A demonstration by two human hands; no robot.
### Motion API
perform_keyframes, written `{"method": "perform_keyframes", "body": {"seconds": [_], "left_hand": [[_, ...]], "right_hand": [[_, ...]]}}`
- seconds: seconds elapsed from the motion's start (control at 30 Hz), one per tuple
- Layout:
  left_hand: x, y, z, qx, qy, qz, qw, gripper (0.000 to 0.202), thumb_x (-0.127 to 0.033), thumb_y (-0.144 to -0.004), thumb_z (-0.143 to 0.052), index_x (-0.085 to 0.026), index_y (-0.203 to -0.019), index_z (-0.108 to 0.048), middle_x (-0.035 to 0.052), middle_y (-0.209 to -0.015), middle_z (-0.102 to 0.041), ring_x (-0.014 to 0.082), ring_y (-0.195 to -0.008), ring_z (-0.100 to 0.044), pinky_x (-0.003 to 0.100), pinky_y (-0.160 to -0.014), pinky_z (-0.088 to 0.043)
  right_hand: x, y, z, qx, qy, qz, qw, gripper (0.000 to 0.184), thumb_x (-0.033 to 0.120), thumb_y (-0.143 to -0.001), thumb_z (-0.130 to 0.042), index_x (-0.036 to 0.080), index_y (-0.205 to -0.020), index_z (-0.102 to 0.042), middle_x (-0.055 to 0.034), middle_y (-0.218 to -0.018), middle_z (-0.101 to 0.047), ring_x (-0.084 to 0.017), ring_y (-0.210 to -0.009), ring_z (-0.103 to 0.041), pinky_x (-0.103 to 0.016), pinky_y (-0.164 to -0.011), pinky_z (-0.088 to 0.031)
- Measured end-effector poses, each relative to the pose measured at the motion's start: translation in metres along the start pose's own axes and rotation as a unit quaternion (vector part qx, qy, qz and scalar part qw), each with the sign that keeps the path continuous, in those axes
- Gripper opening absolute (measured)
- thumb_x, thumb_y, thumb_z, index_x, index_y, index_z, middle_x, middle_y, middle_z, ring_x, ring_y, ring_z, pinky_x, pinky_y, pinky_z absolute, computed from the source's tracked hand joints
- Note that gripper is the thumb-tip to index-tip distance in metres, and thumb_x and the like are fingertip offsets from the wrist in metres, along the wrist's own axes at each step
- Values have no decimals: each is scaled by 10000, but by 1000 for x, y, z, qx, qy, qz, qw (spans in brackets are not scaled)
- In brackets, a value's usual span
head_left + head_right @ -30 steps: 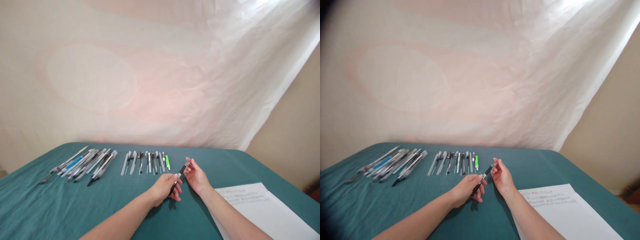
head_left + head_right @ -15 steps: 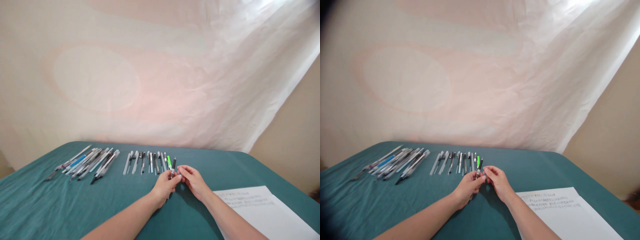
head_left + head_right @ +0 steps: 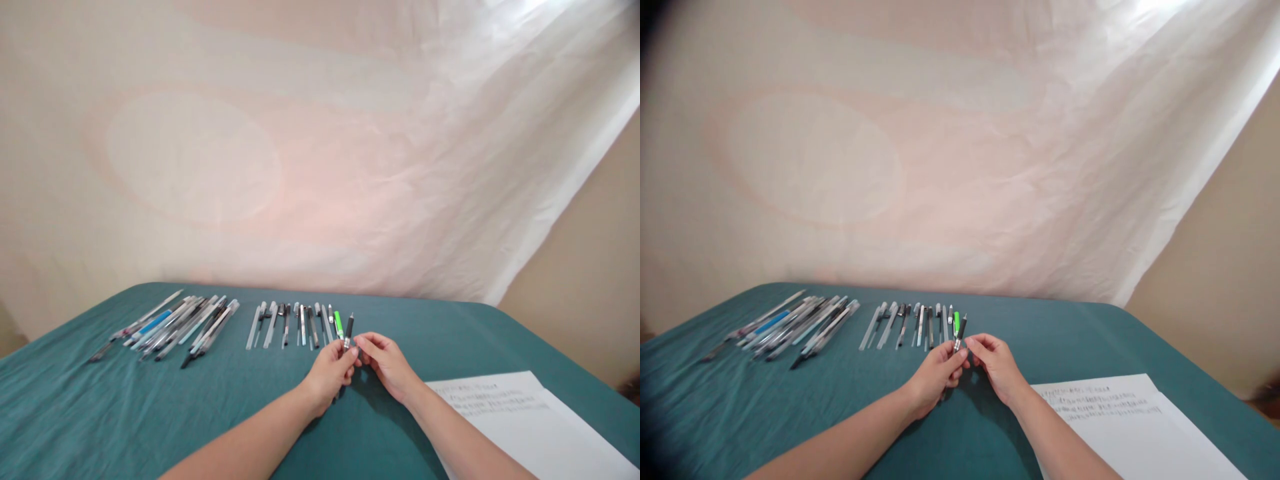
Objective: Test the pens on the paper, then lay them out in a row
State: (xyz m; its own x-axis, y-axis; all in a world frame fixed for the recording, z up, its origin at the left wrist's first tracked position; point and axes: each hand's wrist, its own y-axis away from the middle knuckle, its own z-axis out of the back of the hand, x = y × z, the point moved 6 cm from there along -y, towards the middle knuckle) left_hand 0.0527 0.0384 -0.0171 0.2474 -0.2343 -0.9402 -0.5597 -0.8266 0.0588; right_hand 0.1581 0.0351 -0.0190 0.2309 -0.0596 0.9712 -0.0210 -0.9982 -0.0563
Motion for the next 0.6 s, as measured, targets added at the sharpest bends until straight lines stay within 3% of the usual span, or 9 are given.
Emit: {"method": "perform_keyframes", "body": {"seconds": [0.4, 0.6], "left_hand": [[2, 0, 1, -4, -19, 1, 1000, 266, -388, -721, -555, -155, -764, -434, -24, -660, -482, 29, -472, -333, 157, -406, -179], [1, -1, 3, -26, 4, -1, 1000, 306, -423, -703, -563, -156, -788, -442, -31, -675, -468, 24, -469, -327, 156, -408, -182]], "right_hand": [[-6, -7, 9, -39, -94, -10, 995, 191, 332, -695, -652, 158, -773, -636, 36, -585, -480, -64, -503, -376, -210, -501, -323], [0, -2, 2, -11, -55, -16, 998, 243, 349, -660, -677, 165, -818, -653, 21, -621, -536, -74, -526, -411, -217, -531, -335]]}}
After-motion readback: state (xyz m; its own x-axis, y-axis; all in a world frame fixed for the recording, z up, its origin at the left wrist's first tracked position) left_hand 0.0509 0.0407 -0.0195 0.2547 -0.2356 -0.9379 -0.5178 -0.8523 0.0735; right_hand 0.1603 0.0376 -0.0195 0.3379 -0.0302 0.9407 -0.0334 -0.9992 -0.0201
